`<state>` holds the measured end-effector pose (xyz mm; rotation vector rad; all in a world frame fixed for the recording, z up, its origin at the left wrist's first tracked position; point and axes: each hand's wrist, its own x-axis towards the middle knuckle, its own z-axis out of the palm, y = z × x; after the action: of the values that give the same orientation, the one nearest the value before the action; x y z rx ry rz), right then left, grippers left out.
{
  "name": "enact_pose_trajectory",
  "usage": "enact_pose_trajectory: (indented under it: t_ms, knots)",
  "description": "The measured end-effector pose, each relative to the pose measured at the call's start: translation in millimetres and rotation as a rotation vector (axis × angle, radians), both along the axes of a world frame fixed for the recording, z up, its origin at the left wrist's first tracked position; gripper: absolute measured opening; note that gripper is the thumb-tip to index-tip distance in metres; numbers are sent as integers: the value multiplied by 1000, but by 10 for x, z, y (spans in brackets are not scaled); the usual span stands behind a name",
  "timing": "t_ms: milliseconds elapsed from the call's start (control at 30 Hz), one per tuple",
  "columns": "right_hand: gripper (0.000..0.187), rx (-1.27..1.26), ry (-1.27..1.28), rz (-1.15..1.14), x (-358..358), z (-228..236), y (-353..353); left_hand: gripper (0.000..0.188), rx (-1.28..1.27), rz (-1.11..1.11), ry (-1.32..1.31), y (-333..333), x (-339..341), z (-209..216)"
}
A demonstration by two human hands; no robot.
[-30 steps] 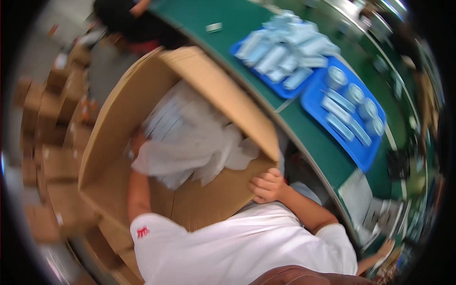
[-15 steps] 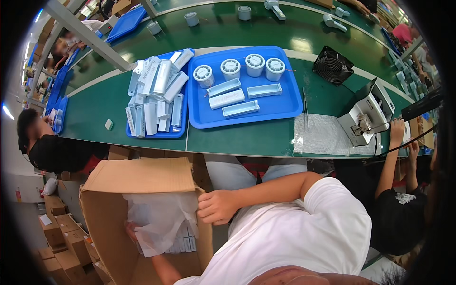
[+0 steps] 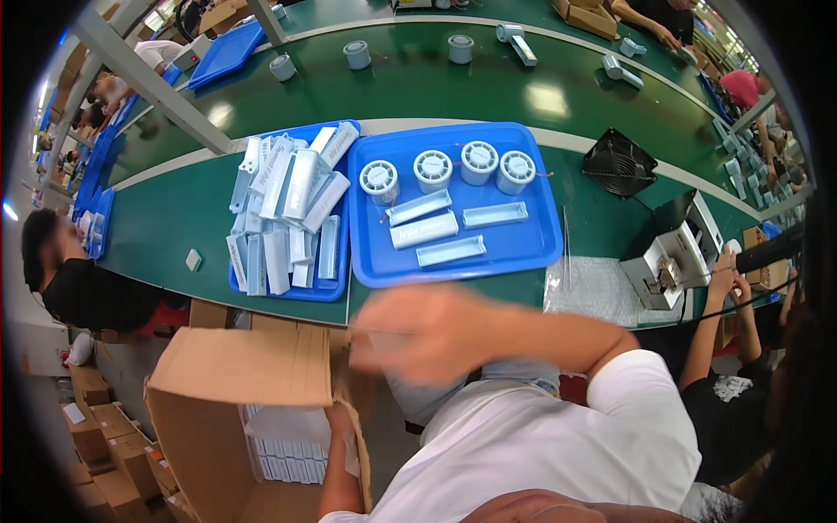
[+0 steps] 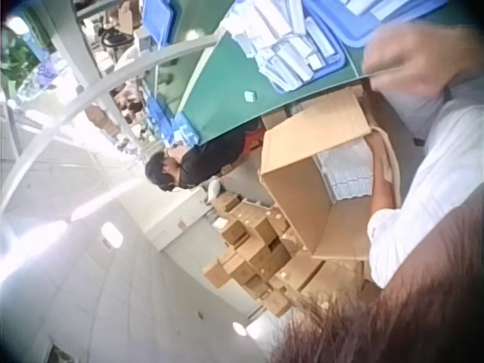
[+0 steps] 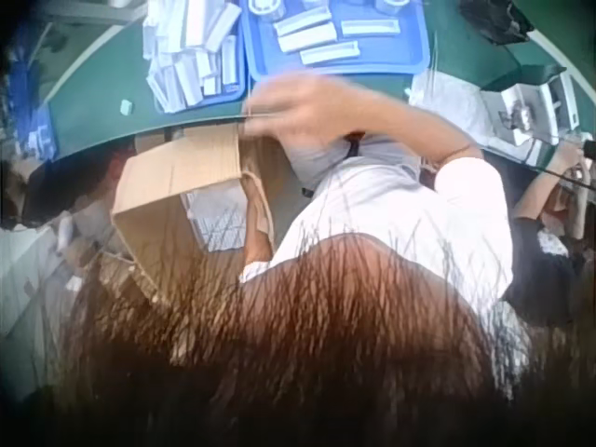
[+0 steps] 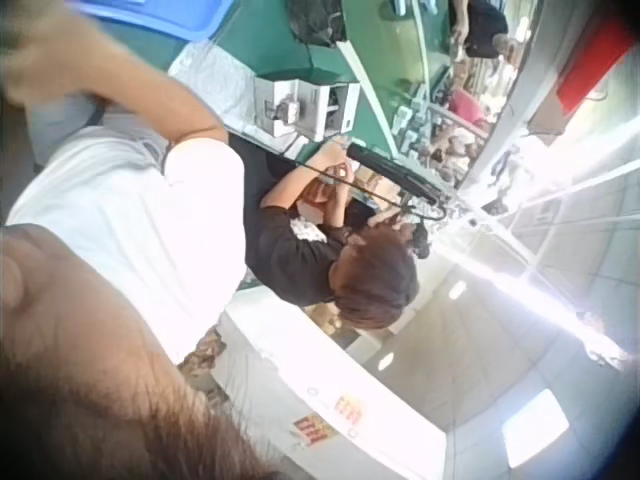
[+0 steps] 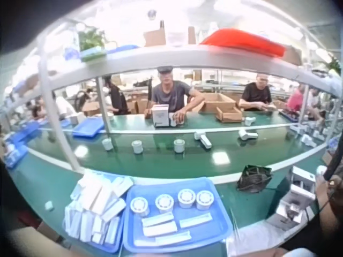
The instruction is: The person unpacks small white rectangular packages from a large cardboard box and places them onto a blue tray on a green workbench. The person repeatedly reaches into the box, removes items, and arranges them on the tray.
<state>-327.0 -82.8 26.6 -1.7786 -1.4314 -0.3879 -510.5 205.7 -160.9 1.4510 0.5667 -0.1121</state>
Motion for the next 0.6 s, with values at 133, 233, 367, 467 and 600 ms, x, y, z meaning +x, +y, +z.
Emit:
enact_pose_trajectory:
  t_ms: [133,233,367,467,600]
  knots:
    - [34,33,92,-599,1851,293,-875,44,112,-18,81,224,93,-100]
    - [42,-69,231,-962,3386,-101,-1335,45,199,10,152,442,29,-146]
    - [62,-503,43,-1298,4600,-796,-1756,46,268,58,260,661,-82,-178]
    - [60,-679,-84,-1275,4889,-1000,-1701,47,290,118,322,698,-195,-204]
    - [54,-739,151,-1256,5117,-1054,-1890,48,305,134,412,795,-268,-174]
